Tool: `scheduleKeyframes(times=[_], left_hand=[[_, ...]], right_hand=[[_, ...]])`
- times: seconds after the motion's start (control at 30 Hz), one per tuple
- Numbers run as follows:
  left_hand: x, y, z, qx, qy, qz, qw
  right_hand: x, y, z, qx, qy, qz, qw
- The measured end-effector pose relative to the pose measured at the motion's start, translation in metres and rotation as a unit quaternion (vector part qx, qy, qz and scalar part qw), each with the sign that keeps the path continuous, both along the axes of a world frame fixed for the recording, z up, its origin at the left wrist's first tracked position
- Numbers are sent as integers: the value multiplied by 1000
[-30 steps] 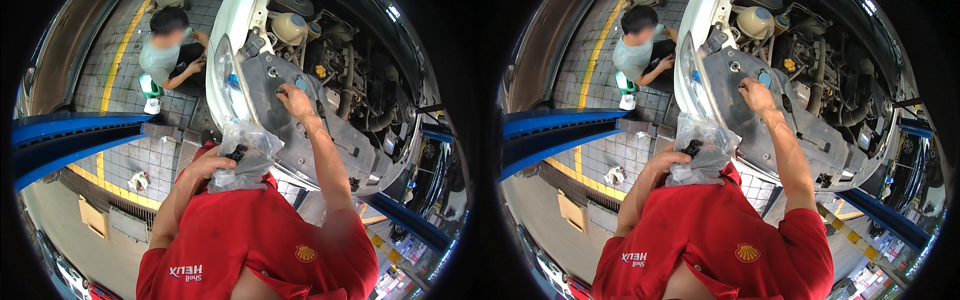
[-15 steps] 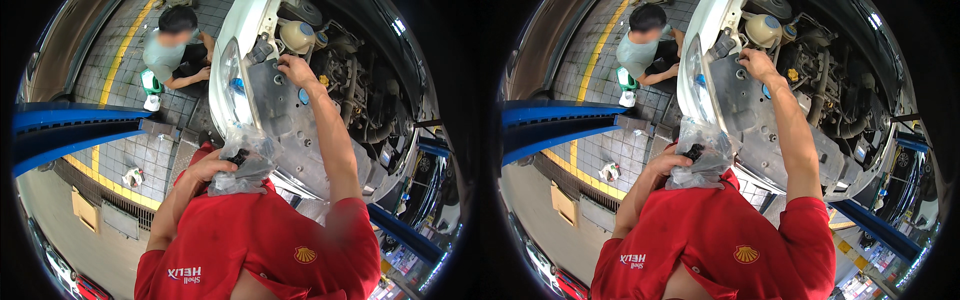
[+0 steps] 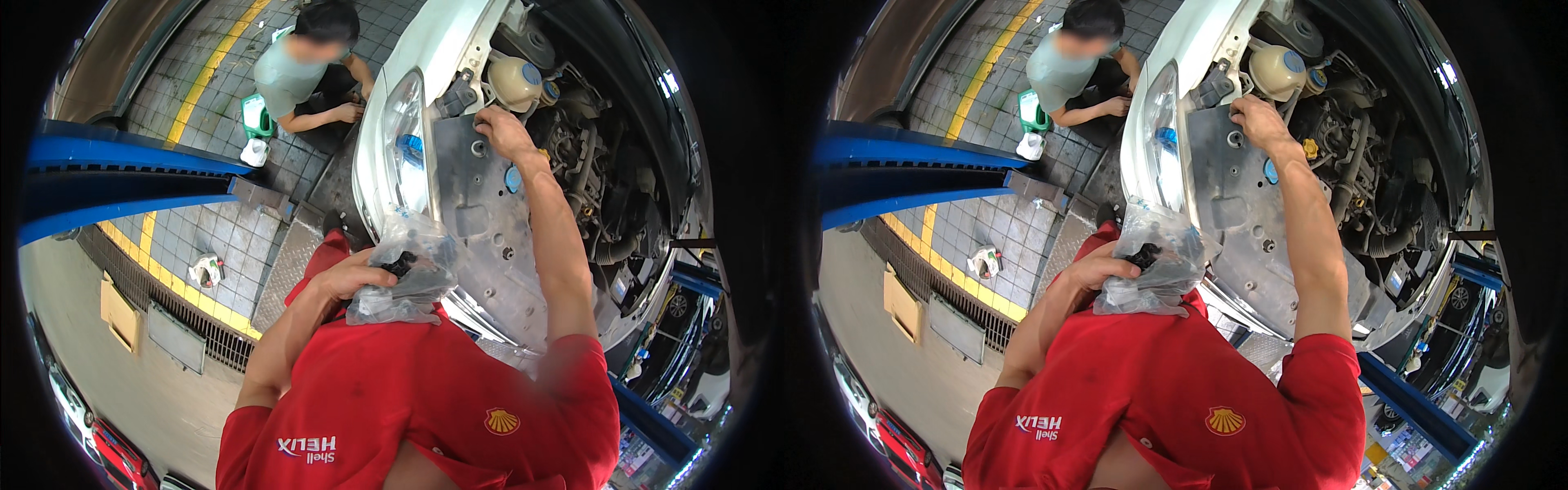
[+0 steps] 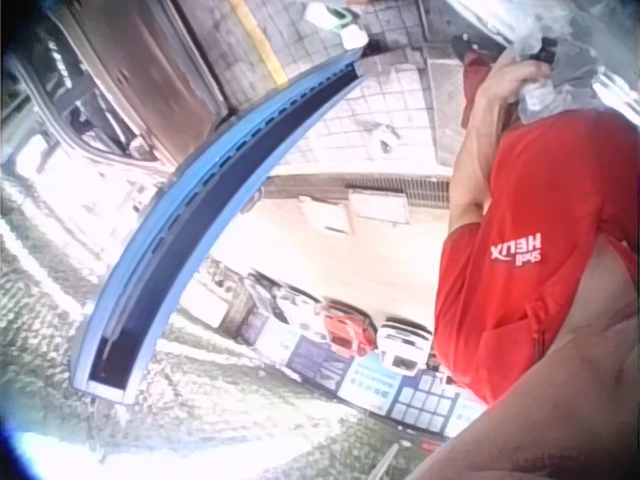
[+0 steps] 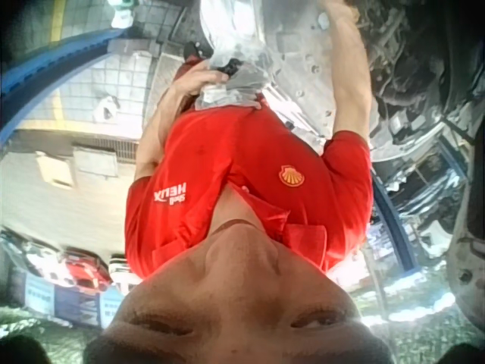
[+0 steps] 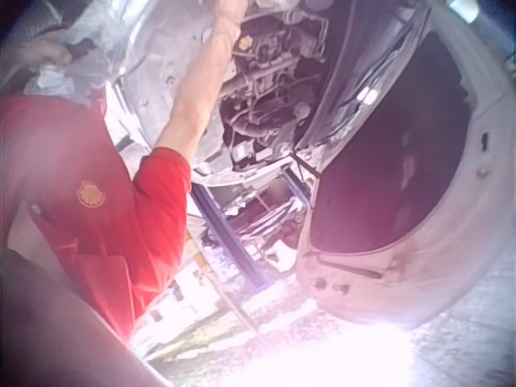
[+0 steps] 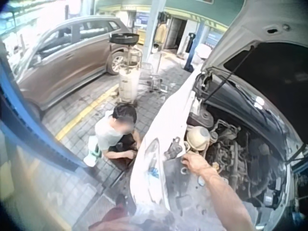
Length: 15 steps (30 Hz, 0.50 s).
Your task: The person installs plastic fasteners into the front bumper area of a white car. They retrieve fasteners from a plastic bag and insert them into holes on the car's front cover, then walk around the garage.
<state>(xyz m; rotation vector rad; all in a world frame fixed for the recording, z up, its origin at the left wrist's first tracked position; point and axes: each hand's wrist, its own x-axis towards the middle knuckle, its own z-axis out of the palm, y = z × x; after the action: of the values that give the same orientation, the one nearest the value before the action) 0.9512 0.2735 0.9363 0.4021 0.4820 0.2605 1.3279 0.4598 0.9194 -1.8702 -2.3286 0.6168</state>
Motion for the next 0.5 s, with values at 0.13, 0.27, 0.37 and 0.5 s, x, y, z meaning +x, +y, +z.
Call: scheduleKeyframes(times=[0.13,0.27,0.37,0.5], left_hand=[[2,-1,-9,1,-35,-2,999],[3,-2,-15,-5,-37,4,999],[4,0,-15,1,-47,4,999],[2,2,-10,0,-35,-10,999]], right_hand=[[-5,10,9,-30,-57,61,996],[-12,19,19,-73,-41,17,996],[-13,24,22,-95,-50,13,994],[-4,30,20,-150,-10,9,989]])
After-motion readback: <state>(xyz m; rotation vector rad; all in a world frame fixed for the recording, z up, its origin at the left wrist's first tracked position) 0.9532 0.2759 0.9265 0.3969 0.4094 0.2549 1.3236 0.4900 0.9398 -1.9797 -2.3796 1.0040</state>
